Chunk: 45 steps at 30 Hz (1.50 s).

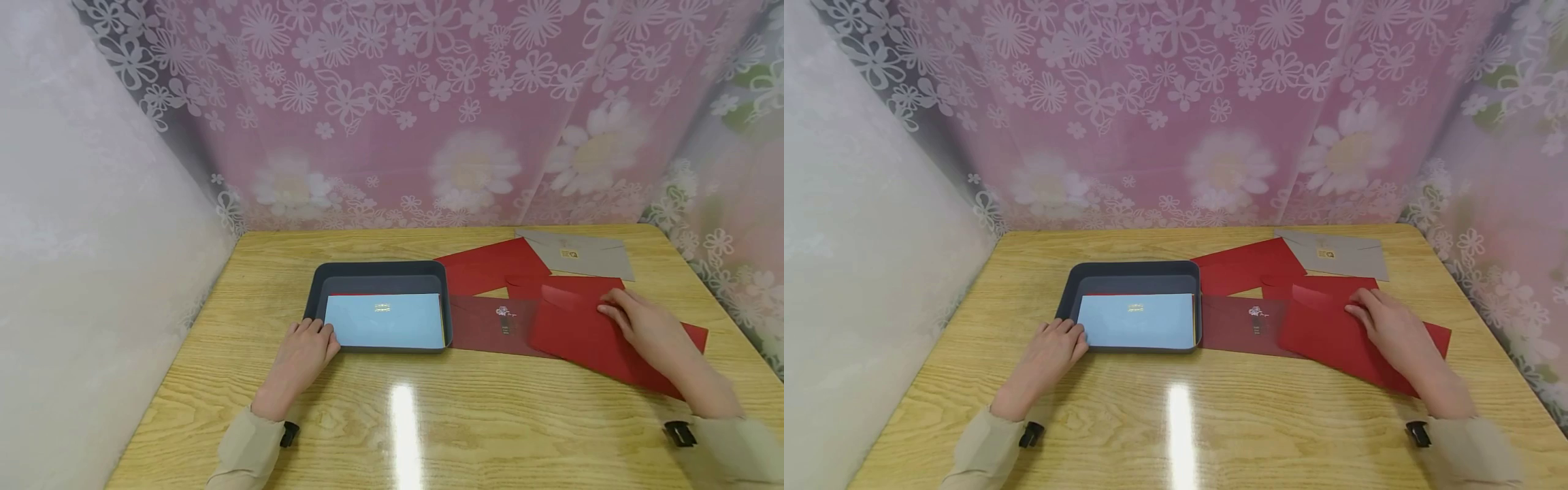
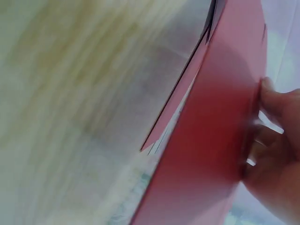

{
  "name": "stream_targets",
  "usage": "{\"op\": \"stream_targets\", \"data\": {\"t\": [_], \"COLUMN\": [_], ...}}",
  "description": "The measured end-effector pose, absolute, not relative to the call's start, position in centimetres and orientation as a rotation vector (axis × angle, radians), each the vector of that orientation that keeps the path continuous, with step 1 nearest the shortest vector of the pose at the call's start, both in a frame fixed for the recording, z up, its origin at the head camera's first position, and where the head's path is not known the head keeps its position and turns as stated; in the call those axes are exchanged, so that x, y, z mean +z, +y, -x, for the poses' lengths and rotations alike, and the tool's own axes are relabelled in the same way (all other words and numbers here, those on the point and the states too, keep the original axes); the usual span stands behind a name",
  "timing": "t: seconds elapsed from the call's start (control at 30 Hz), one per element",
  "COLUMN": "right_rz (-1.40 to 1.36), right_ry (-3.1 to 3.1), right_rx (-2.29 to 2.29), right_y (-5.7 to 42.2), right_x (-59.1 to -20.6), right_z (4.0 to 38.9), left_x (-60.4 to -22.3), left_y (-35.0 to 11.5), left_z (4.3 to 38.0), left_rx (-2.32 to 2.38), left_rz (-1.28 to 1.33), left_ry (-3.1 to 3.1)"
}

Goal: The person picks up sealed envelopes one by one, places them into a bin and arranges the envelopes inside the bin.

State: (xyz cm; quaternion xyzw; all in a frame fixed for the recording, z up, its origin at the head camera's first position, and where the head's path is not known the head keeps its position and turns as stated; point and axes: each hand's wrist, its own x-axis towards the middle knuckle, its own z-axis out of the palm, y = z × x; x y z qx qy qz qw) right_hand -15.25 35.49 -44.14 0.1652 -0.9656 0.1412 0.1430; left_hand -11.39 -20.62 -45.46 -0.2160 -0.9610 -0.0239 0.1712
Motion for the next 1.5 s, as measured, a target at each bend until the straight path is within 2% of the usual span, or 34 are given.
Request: {"op": "stream_targets", "data": {"t": [0.4, 0.63, 1.13, 1.5], "right_rz": [-0.596, -0.658, -0.738, -0.940], "right_ry": [-2.305, -2.217, -2.216, -2.252], "right_rx": [0.216, 0.261, 0.495, 0.604], "right_y": [31.7, 28.7, 18.8, 11.5], "right_x": [-41.9, -40.4, -37.3, -37.1], "right_z": [16.3, 17.3, 19.4, 20.0], "left_x": [-45.5, -45.6, -45.5, -45.4], "left_y": [-20.7, -20.7, -20.7, -20.6], "left_z": [11.4, 11.5, 11.5, 11.4], "left_rx": [-0.075, -0.070, -0.060, -0.074], "left_rz": [0.615, 0.612, 0.633, 0.626], "left_ry": [-2.725, -2.730, -2.640, -2.638]}}
